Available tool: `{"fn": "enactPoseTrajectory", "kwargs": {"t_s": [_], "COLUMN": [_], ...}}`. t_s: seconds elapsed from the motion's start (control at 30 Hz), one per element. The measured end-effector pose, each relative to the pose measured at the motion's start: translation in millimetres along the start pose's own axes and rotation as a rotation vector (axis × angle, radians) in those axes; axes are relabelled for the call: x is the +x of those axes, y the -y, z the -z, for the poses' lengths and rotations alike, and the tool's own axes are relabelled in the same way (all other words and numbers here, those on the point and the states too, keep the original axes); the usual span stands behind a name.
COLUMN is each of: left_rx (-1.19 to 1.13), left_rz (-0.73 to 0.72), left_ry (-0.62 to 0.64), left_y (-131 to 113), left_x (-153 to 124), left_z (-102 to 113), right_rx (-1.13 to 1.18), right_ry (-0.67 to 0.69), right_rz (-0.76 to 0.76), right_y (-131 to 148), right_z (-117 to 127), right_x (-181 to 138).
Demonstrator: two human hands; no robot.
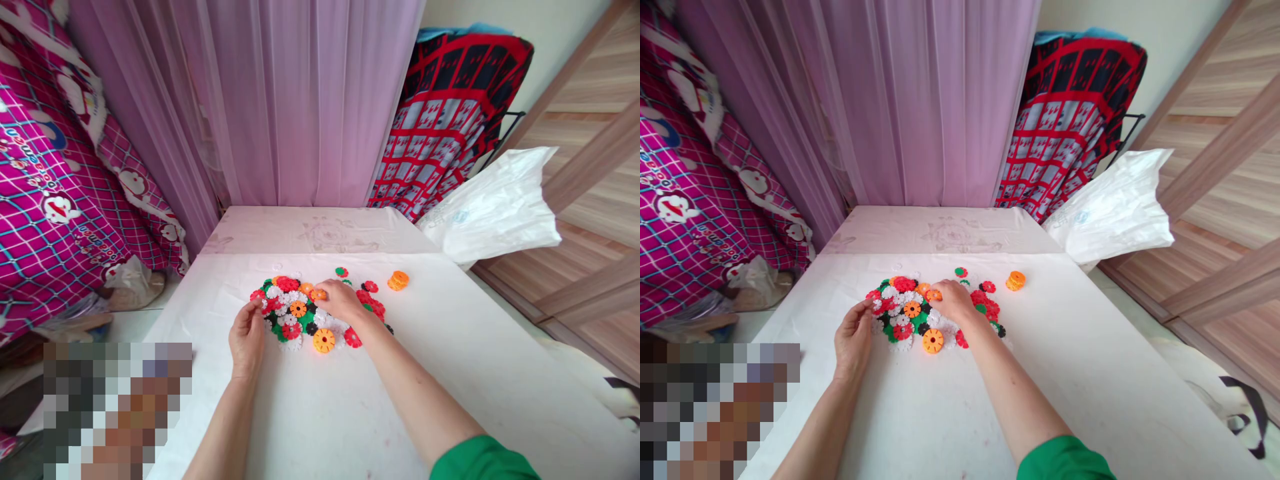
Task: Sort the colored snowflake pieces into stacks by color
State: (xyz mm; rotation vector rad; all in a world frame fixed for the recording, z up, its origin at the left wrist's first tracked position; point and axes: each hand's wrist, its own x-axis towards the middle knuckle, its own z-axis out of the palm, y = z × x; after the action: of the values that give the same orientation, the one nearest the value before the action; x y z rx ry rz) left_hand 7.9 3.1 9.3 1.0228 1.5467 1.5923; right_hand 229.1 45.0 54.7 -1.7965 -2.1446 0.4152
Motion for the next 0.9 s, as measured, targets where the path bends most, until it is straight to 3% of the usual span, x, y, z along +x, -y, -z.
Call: {"fn": "enactPoseTrajectory", "kwargs": {"t_s": [0.13, 0.23, 0.4, 0.6, 0.9], "left_rx": [0.016, 0.003, 0.012, 0.003, 0.009], "left_rz": [-0.014, -0.013, -0.039, -0.032, -0.026], "left_ry": [0.007, 0.005, 0.013, 0.014, 0.012], "left_y": [1, 1, 0, 0, -2], "left_x": [0, 0, 0, -1, -2], "left_z": [0, -1, -2, -1, -1], "right_rx": [0.224, 0.381, 0.306, 0.176, 0.154], "right_ry": [-0.108, -0.215, -0.313, -0.281, -0.256], "right_rz": [-0.04, 0.028, 0.236, 0.195, 0.175], "right_y": [-9, -5, 11, 20, 18], "right_z": [11, 12, 2, -7, -11], "right_x": [-28, -60, -101, -106, -107]}}
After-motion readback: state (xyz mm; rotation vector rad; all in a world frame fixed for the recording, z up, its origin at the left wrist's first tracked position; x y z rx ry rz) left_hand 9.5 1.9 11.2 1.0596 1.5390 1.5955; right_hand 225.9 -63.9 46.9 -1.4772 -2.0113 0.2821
